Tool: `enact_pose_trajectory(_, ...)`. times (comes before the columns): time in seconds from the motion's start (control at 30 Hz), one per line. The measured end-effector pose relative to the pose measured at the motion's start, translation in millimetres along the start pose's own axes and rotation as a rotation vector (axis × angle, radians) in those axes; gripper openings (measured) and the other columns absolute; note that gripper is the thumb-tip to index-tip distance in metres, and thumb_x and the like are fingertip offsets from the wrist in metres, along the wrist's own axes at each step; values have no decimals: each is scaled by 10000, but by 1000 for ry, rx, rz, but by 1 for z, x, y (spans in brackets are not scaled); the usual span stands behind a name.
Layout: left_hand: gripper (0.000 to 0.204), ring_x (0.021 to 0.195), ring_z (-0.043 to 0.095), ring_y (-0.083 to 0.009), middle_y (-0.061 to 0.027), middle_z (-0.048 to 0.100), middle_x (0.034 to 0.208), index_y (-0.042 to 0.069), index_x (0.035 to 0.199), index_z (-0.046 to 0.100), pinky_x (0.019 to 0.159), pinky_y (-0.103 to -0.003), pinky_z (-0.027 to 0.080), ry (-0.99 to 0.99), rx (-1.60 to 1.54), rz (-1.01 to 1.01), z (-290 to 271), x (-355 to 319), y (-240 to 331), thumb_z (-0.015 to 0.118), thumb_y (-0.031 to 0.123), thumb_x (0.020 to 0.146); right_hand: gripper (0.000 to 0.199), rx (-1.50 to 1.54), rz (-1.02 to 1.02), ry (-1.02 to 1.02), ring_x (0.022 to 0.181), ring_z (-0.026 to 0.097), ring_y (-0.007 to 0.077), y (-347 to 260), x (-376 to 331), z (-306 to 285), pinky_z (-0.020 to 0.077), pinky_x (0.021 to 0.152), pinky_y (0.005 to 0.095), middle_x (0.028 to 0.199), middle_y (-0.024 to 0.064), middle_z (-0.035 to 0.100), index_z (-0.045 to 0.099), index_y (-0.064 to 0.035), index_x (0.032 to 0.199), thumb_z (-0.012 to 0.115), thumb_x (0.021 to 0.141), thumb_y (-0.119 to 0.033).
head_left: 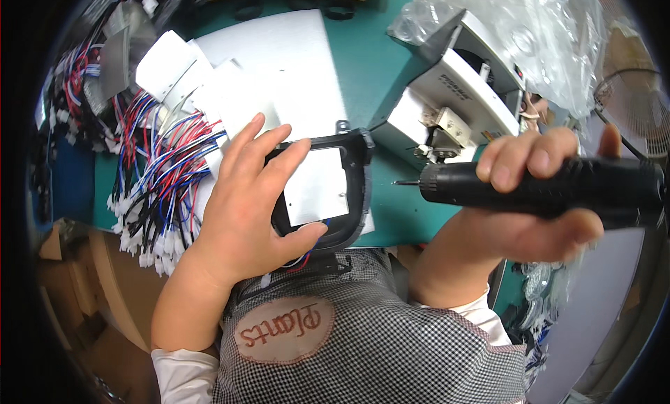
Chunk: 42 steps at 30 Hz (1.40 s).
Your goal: The person assembles a plastic housing with wiring by securing a plastic cover with screws using an electric screwdriver.
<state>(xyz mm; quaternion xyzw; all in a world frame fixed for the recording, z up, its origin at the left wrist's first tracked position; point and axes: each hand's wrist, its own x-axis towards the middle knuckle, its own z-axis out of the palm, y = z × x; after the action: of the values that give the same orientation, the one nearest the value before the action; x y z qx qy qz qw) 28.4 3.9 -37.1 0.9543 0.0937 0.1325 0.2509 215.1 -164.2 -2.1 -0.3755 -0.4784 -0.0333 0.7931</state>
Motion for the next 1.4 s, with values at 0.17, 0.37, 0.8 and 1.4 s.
enact_pose_trajectory(0.17,705,1198,474,-384,-185,468,1331,29,1215,546,1005,-440,409,-21,-176,-112,-4,-8,-10,834,252,611,847,198,68,-203,638,548,170,-6,1,27,485,529,309,928,96,500,267,-34,1455,632,860,-514)
enact_pose_trajectory(0.37,703,1185,488,-376,-176,493,1311,6,1204,553,993,-438,421,66,-180,-46,4,-16,-14,847,216,601,925,224,108,-376,664,573,174,4,-4,54,504,527,307,961,91,523,217,-55,1481,691,827,-508)
enact_pose_trajectory(0.8,693,1179,488,-367,-164,513,1290,-14,1182,582,993,-447,415,109,-246,0,7,-12,-20,858,201,584,943,200,104,-413,593,583,196,24,-13,74,534,512,329,913,118,543,180,-89,1497,688,822,-508)
enact_pose_trajectory(1.4,703,1281,389,-382,-167,389,1408,-11,1249,518,1054,-447,371,54,-225,-38,12,-20,-20,820,235,664,879,246,139,-520,528,581,184,31,-13,86,530,472,313,783,109,566,182,-100,1471,706,836,-408)
